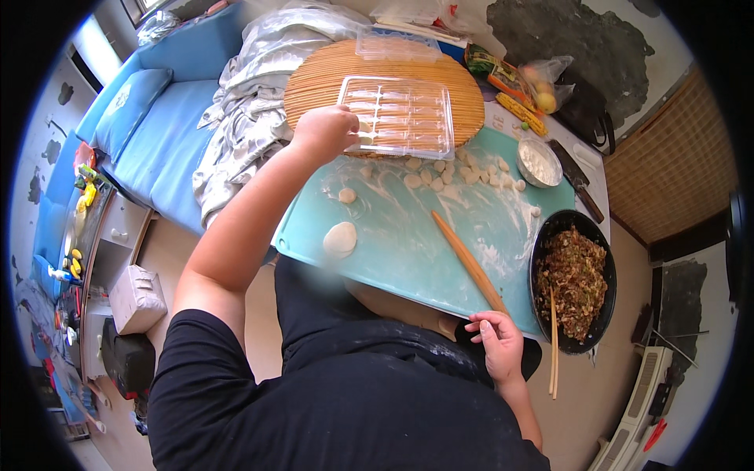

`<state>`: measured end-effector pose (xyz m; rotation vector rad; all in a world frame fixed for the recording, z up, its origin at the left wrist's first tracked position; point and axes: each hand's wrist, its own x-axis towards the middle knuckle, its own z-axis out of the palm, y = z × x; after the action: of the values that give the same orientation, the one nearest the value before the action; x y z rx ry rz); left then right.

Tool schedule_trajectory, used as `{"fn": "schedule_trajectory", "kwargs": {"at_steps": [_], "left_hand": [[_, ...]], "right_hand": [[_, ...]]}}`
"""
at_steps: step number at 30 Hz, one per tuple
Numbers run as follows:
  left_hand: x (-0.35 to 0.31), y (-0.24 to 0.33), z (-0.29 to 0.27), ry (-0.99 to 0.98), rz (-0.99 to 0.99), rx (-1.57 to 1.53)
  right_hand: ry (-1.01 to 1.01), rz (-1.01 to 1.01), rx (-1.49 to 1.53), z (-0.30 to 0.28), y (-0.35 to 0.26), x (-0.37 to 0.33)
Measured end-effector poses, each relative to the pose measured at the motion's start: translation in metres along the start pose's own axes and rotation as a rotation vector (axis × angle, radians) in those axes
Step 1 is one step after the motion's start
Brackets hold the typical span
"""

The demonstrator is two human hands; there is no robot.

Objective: The person makes dumplings by placing a meat and vegetable filling onto round dough wrappers using chopsticks. They fold and pleat the edges of the wrappers to seal the dumplings, then place the finished items into a plastic tray. The process is repeated for multiple dumplings.

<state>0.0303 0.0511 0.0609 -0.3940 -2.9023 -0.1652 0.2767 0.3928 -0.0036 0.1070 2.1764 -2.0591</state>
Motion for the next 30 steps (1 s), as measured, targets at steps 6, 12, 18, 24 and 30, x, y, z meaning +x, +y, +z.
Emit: {"fn": "schedule_trajectory", "kwargs": {"at_steps": [6, 12, 18, 24, 30], "left_hand": [[0.005, -0.004, 0.0, -0.081, 0.049, 0.227], [0.009, 0.0, -0.002, -0.113, 0.144, 0.388], [0.005, -0.005, 0.001, -0.065, 0.153, 0.304], [0.002, -0.028, -0.01, 0.185, -0.027, -0.139], [-0.017, -0.044, 0.014, 0.238, 0.186, -0.093]], "right_hand": [[0.009, 0.002, 0.026, -0.003, 0.005, -0.002], [0.011, 0.013, 0.025, -0.005, 0.006, -0.003], [0.003, -0.002, 0.043, -0.007, 0.014, -0.004], [0.024, -0.006, 0.023, -0.009, 0.014, -0.003], [0.032, -0.007, 0.018, -0.012, 0.017, -0.001]]}}
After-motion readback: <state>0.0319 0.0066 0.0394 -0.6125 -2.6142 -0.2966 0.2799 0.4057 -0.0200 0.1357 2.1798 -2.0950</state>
